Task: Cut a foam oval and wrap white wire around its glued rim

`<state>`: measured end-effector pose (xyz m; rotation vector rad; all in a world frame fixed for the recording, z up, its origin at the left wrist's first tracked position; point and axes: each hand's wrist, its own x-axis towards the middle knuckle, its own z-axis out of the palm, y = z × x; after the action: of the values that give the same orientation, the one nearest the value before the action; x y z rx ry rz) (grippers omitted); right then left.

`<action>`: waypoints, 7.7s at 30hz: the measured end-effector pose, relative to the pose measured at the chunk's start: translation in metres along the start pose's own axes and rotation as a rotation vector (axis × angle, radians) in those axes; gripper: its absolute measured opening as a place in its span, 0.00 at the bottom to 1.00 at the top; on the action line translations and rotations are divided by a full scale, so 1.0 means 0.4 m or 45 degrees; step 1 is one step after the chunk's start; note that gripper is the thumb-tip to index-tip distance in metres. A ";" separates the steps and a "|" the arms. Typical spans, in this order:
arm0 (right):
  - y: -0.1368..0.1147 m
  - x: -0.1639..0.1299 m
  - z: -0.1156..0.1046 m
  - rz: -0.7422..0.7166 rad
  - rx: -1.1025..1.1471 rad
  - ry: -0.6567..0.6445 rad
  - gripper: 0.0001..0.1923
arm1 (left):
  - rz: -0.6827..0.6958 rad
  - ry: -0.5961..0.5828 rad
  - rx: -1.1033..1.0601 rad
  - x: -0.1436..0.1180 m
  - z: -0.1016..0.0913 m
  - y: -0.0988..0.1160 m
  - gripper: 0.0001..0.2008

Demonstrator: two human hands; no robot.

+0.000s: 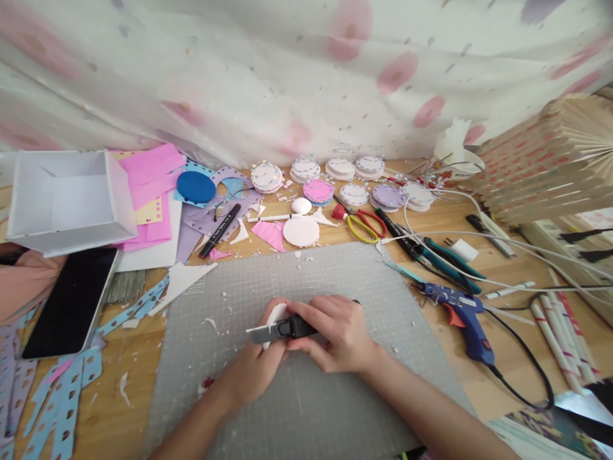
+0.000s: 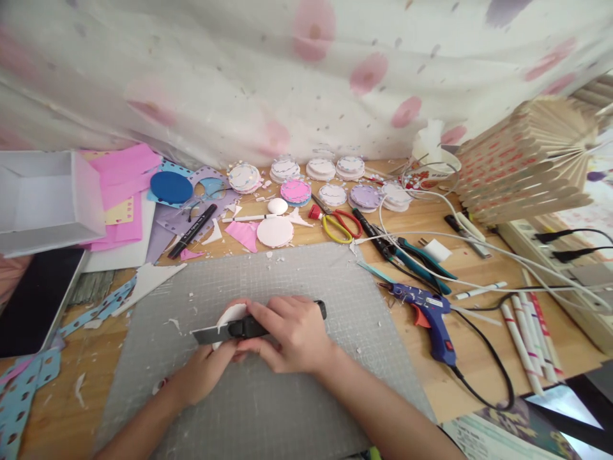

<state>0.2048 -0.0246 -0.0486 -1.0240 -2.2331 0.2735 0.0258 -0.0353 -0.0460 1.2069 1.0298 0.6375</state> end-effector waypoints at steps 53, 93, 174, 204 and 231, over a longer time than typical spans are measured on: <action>0.072 0.006 -0.010 0.529 -0.288 0.180 0.16 | -0.046 0.295 -0.670 0.019 -0.038 0.008 0.08; 0.002 -0.010 -0.013 -0.072 0.004 -0.002 0.26 | 0.032 0.310 -0.768 0.072 0.038 0.007 0.23; -0.013 0.005 -0.029 0.254 0.423 0.034 0.08 | 0.194 0.518 -0.300 0.042 0.002 0.025 0.10; 0.023 -0.001 -0.039 0.435 0.972 0.197 0.09 | 0.263 0.113 0.124 0.035 -0.037 0.057 0.08; 0.079 0.005 -0.062 0.246 -0.069 -0.099 0.20 | 0.166 0.079 0.236 0.016 -0.031 0.051 0.28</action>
<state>0.2388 -0.0039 -0.0426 -1.2807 -2.2230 0.3439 0.0198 -0.0186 -0.0285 1.4326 1.0865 0.6966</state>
